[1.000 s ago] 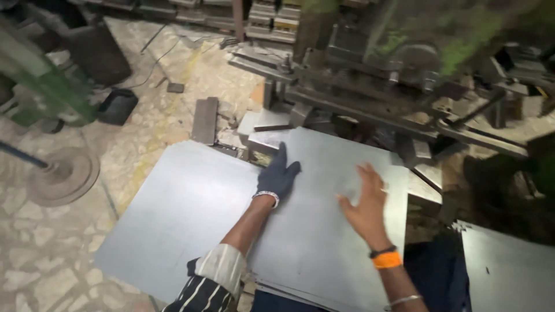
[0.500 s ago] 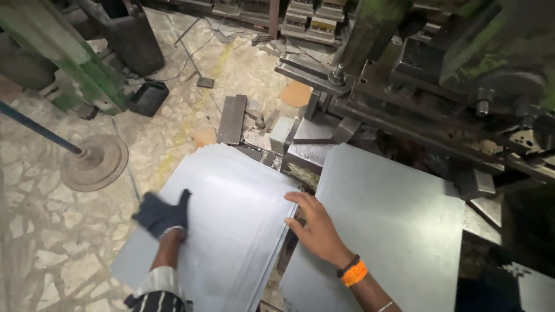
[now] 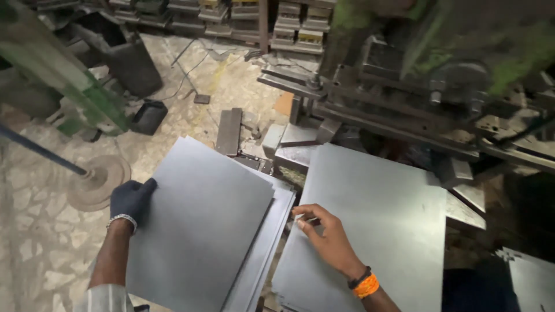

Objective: Operating an industrial press machine to stamp rectangular metal sheets.

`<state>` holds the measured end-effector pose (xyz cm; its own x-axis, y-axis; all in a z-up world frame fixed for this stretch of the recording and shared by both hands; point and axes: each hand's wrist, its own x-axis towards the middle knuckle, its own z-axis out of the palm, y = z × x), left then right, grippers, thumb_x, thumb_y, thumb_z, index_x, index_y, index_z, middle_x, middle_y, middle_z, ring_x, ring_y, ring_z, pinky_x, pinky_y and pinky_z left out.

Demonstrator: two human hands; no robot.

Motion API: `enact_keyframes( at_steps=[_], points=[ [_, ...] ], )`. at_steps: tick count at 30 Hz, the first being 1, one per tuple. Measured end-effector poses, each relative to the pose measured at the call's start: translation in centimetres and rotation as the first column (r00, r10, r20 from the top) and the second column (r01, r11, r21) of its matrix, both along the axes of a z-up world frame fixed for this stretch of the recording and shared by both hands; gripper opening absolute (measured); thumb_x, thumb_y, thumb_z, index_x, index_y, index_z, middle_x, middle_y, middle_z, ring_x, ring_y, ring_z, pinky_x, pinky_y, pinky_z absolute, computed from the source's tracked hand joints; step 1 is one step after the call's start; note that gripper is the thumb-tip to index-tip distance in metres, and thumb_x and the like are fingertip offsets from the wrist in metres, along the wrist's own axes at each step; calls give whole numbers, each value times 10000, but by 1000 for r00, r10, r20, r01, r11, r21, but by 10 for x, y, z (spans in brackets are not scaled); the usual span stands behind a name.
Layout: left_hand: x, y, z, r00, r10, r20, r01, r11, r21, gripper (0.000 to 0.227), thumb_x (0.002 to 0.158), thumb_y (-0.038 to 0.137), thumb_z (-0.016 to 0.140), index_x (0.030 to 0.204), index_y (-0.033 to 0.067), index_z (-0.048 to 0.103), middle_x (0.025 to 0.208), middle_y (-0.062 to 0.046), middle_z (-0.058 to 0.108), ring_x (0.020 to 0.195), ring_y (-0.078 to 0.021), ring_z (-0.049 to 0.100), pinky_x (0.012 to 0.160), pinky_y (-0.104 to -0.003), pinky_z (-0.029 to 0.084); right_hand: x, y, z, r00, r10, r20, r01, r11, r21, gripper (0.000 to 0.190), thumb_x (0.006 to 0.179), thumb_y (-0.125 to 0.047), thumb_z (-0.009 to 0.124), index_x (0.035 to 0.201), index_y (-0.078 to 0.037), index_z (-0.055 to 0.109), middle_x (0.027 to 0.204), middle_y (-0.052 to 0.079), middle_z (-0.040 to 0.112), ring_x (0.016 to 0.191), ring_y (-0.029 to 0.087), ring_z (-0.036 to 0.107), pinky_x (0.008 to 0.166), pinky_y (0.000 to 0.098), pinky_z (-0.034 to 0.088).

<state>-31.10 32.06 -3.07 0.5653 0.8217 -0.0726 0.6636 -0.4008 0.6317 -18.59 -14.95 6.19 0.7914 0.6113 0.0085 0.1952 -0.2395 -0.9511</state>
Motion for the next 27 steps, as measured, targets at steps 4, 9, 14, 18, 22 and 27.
enact_keyframes(
  at_steps=[4, 9, 14, 18, 22, 27],
  points=[
    [37, -22, -7, 994, 41, 106, -20, 981, -195, 506, 932, 380, 713, 977, -123, 749, 840, -221, 715, 742, -326, 629, 754, -419, 534, 3, -33, -18, 973, -60, -224, 80, 993, 84, 357, 935, -64, 587, 1286, -23, 631, 1174, 76, 729, 945, 141, 719, 837, 268, 609],
    [85, -166, 91, 977, -129, 170, 196, 858, -474, 504, 964, 359, 606, 1210, -69, 710, 1145, -179, 729, 1019, -281, 636, 950, -344, 495, -9, -87, -44, 841, -242, -484, 254, 966, -43, 851, 934, -611, 270, 1608, -118, 105, 1708, 123, 104, 1568, 309, 159, 1238, 558, 239],
    [120, -256, 96, 908, -12, 420, 383, 433, -816, 515, 923, 205, 606, 1388, -18, 610, 1251, -152, 654, 1062, -245, 576, 937, -359, 440, 11, -156, 1, 700, -577, -421, 659, 749, 70, 741, 868, -179, 609, 1515, 23, 309, 1496, 210, 404, 1301, 302, 423, 1097, 435, 366],
    [140, -286, 21, 873, 142, 466, 443, 162, -882, 504, 975, 164, 535, 1448, -3, 581, 1388, -119, 630, 1166, -220, 550, 1041, -331, 389, 39, -218, -8, 784, -491, -379, 614, 704, 357, 419, 935, -33, 598, 1343, 61, 590, 1034, 145, 693, 757, 137, 549, 667, 240, 422],
    [170, -336, 75, 875, -130, 466, 483, 297, -824, 731, 826, 105, 789, 1510, 136, 535, 1150, -161, 704, 955, -302, 724, 830, -419, 595, 93, -237, -17, 706, -627, -330, 700, 688, 190, 481, 918, -86, 698, 1383, -1, 612, 900, 158, 720, 675, 203, 713, 596, 322, 557],
    [263, -314, 14, 832, -152, 533, 533, 482, -695, 691, 696, 21, 919, 1338, 3, 663, 1176, -247, 726, 1115, -359, 708, 1001, -475, 546, 170, -252, -46, 755, -607, -248, 654, 724, 222, 469, 831, -172, 763, 1294, -121, 718, 1000, 59, 693, 888, 140, 665, 815, 311, 531]
  ],
)
